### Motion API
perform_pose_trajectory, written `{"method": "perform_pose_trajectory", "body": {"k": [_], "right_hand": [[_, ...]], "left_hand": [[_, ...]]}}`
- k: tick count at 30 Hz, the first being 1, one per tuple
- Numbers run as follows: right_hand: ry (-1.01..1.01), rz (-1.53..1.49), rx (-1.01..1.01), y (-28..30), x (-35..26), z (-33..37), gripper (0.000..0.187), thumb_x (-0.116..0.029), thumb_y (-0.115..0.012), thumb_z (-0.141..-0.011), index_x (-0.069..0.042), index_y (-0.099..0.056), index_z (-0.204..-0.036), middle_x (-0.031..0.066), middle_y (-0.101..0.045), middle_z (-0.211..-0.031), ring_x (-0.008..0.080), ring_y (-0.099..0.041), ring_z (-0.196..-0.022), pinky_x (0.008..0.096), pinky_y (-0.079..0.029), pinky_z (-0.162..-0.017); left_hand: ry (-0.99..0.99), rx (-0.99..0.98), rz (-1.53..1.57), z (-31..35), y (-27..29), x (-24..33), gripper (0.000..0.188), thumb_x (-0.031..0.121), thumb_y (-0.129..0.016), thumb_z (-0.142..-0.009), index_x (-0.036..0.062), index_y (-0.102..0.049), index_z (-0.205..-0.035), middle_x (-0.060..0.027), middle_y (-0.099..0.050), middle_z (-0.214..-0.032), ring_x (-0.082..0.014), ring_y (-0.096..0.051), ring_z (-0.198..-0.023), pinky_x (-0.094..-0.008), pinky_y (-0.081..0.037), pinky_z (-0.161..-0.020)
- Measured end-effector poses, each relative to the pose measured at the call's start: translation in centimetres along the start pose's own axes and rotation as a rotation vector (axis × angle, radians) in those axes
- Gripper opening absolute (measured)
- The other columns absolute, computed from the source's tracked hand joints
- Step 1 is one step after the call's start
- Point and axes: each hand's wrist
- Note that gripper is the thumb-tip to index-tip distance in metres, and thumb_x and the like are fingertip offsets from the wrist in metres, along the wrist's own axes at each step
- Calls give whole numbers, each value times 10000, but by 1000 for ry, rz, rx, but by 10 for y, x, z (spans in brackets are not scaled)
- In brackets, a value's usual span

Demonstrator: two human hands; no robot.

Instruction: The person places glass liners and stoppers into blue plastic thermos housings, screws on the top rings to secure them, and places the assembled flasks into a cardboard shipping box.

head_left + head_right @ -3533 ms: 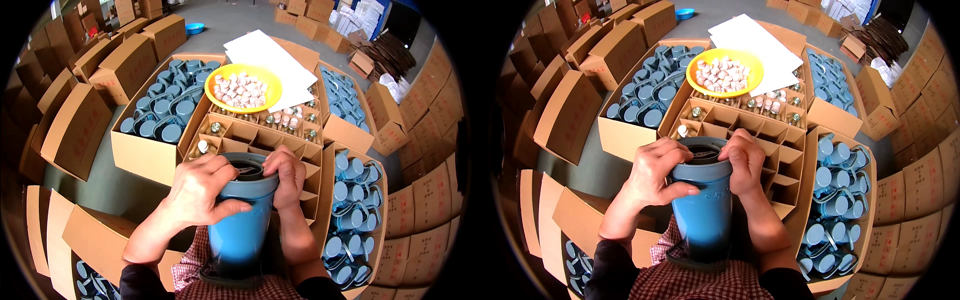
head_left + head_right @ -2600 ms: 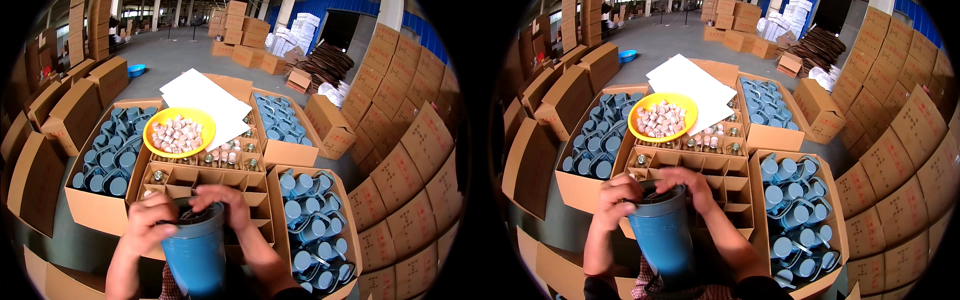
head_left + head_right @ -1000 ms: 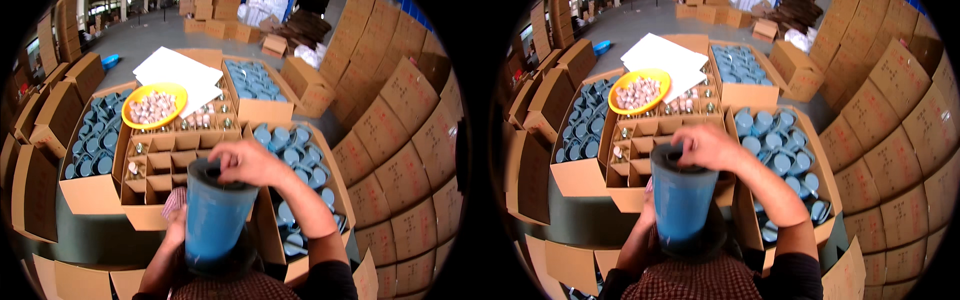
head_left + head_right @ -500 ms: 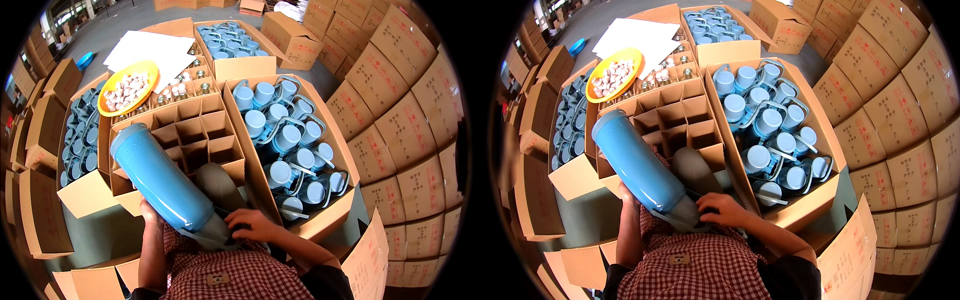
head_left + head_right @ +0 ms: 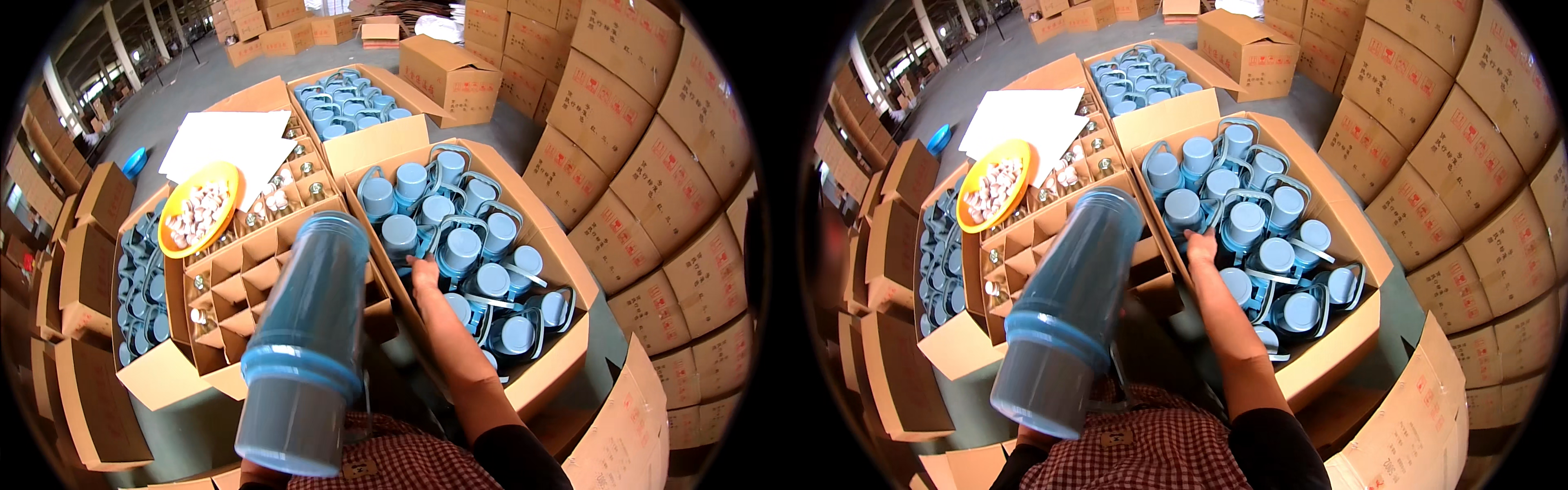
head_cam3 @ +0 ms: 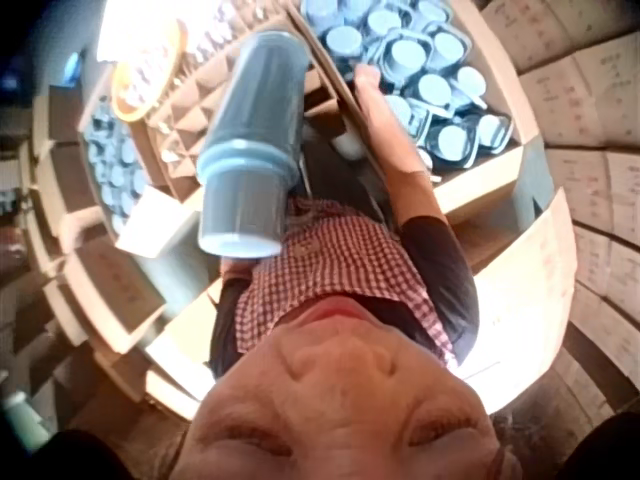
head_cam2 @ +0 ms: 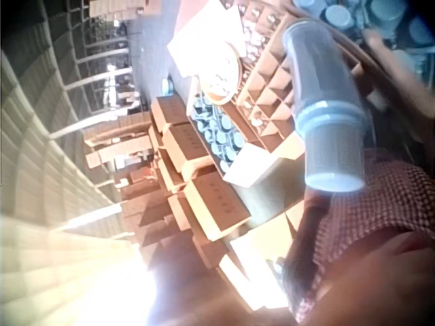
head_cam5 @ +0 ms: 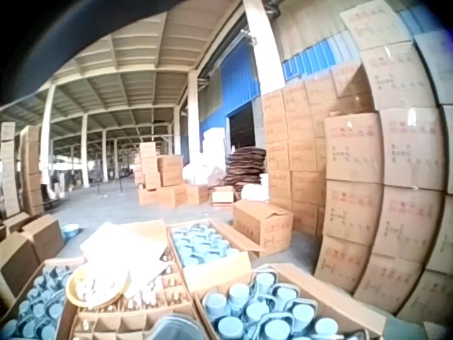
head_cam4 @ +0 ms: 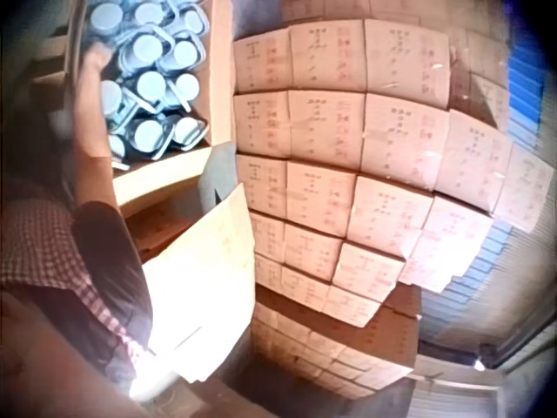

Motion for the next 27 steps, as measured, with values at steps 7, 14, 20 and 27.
{"method": "perform_pose_trajectory", "body": {"k": [7, 14, 20, 27], "right_hand": [[-109, -431, -384, -11, -36, 9, 253, -117, -515, -857, 31, -629, -1028, 100, -653, -964, 218, -611, -842, 313, -475, -784], [38, -505, -179, 91, -53, -1, 368, -237, -456, -941, 3, -550, -1205, 122, -574, -1201, 221, -522, -1112, 314, -385, -968], [337, -53, 96, 138, -55, 33, 296, -121, -564, -866, -9, -594, -1138, 131, -585, -1194, 238, -530, -1115, 327, -365, -971], [234, -278, -271, 171, -19, 140, 304, -137, -558, -873, -51, -556, -1165, 124, -572, -1159, 195, -550, -1065, 352, -451, -903]], "left_hand": [[96, -87, -7, -15, -27, -31, 423, 349, -342, -971, 9, -514, -1154, -131, -591, -1075, -261, -580, -900, -364, -467, -811], [151, -210, 4, -35, -63, -54, 398, 333, -349, -972, 12, -523, -1132, -125, -596, -1051, -249, -586, -857, -352, -476, -768], [194, -289, 7, -31, -81, -70, 378, 319, -354, -974, 16, -531, -1113, -120, -600, -1031, -239, -590, -820, -341, -483, -731], [119, -332, 47, -64, -131, -62, 355, 303, -361, -975, 20, -540, -1091, -115, -605, -1007, -228, -596, -777, -329, -492, -687]]}}
Point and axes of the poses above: each hand's wrist, its own z-axis away from the middle knuckle, its own y-axis out of the back of the hand, x = y × z
